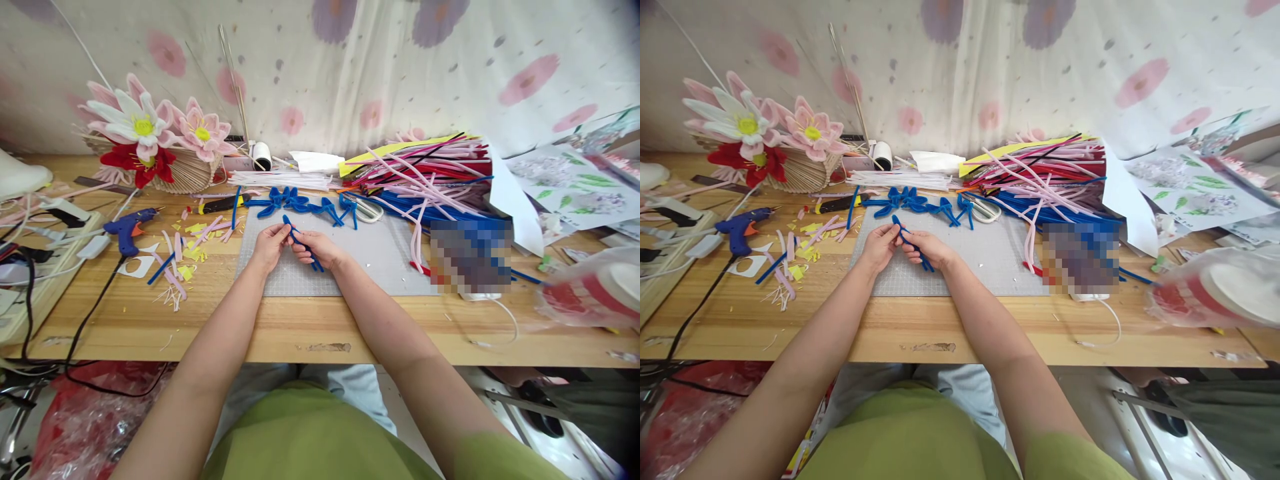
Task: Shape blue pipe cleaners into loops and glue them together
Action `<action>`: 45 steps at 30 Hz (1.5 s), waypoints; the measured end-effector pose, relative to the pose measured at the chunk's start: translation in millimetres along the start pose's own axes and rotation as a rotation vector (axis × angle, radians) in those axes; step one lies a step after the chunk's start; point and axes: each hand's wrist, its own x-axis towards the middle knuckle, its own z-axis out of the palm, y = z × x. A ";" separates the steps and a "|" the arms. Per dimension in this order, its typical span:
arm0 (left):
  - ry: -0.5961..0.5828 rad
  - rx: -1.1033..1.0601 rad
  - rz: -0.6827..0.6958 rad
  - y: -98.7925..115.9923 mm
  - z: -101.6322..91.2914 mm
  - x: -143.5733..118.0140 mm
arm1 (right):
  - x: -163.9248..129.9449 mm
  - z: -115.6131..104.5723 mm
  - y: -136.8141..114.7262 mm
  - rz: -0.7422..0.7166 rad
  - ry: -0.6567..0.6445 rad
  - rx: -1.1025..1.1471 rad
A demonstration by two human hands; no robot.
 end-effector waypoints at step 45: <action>0.385 0.145 0.080 8.7 -5.2 3.1 | 8.6 -9.1 15.0 -0.252 0.430 -0.761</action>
